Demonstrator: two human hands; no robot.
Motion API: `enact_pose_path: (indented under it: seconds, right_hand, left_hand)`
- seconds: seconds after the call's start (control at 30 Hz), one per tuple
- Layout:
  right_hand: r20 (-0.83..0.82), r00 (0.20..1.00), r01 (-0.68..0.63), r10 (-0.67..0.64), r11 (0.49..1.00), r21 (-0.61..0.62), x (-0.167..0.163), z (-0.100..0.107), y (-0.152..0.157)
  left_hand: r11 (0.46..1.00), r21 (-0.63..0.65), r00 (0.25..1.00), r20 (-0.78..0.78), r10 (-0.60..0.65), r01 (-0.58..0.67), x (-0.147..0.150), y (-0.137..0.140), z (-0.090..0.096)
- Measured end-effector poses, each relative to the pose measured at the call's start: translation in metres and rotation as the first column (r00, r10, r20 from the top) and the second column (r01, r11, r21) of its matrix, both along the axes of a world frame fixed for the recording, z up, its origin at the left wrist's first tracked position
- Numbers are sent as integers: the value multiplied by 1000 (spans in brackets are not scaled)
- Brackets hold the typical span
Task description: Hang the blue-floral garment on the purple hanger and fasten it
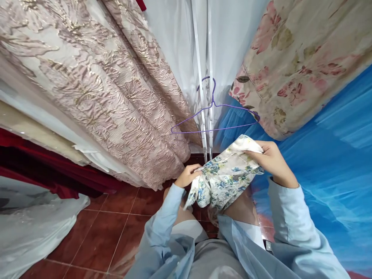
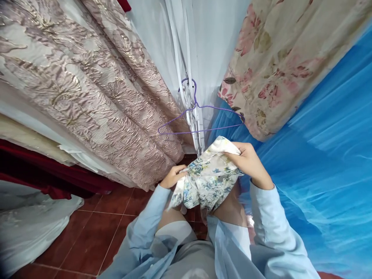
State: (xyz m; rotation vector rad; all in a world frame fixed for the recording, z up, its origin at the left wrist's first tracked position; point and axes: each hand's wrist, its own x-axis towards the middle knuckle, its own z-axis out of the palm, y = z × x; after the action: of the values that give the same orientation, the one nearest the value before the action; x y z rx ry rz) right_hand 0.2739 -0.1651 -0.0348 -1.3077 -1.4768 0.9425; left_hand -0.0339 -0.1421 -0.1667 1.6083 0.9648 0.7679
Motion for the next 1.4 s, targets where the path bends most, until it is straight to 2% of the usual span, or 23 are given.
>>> enact_pose_path:
  seconds: [0.1, 0.17, 0.3, 0.37, 0.43, 0.5, 0.53, 0.57, 0.63, 0.73, 0.8, 0.87, 0.97, 1.07, 1.17, 1.27, 1.33, 1.4]
  right_hand:
    - [-15, 997, 77, -78, 997, -29, 0, -2, -3]
    - [-4, 995, 103, -104, 994, -21, 1, -5, -3]
    - [100, 965, 232, -244, 966, 117, 14, -18, 8]
    - [105, 932, 316, -348, 918, 240, 26, -25, 23]
    - [55, 899, 380, -435, 835, 398, 38, -29, 45]
    - [-8, 886, 396, -464, 747, 534, 48, -27, 69]
    - [-21, 895, 379, -446, 734, 564, 52, -25, 81]
    - [-9, 911, 347, -413, 754, 557, 54, -21, 92]
    - [40, 938, 285, -343, 835, 471, 56, -14, 110]
    - [52, 963, 235, -266, 915, 328, 58, -7, 121]
    - [24, 982, 175, -188, 950, 258, 58, -5, 119]
    - [-18, 996, 88, -86, 986, 144, 57, -4, 114]
    - [-111, 994, 19, -19, 1000, -7, 52, -3, 105]
    - [-164, 986, 17, -28, 998, -68, 45, -3, 102]
    - [-194, 980, 29, -48, 994, -103, 41, -5, 102]
    - [-226, 972, 27, -55, 992, -124, 39, -5, 100]
    - [-243, 969, 21, -53, 990, -136, 40, -4, 97]
    - [-251, 967, -4, -37, 987, -161, 41, -2, 94]
  left_hand:
    - [999, 44, 992, -127, 13, -7, -30, 10, 16]
    - [999, 43, 990, -135, 38, -32, -46, 16, 25]
    - [976, 1, 973, 80, 215, -216, -58, 16, 37]
    - [968, -67, 952, 175, 252, -244, -51, 8, 42]
    - [966, -124, 943, 219, 249, -227, -36, -3, 49]
    - [959, -165, 927, 263, 267, -229, -18, -14, 58]
    - [955, -186, 915, 292, 279, -232, -10, -18, 62]
    - [953, -206, 903, 324, 281, -223, -3, -21, 67]
    - [960, -232, 895, 379, 235, -154, 4, -22, 77]
    - [983, -183, 940, 332, 75, -14, -8, -11, 87]
    - [998, -60, 989, 144, 23, -15, -29, 6, 88]
    - [992, 125, 991, -122, 49, -34, -54, 29, 85]
    - [932, 362, 880, -454, 143, 35, -86, 72, 78]
    - [872, 481, 756, -605, 251, 95, -104, 117, 78]
    - [801, 589, 712, -608, 351, 107, -107, 154, 95]
    - [693, 719, 704, -520, 484, 55, -98, 183, 123]
    - [627, 779, 725, -419, 546, -21, -86, 196, 142]
    - [590, 802, 787, -306, 536, -90, -70, 202, 155]
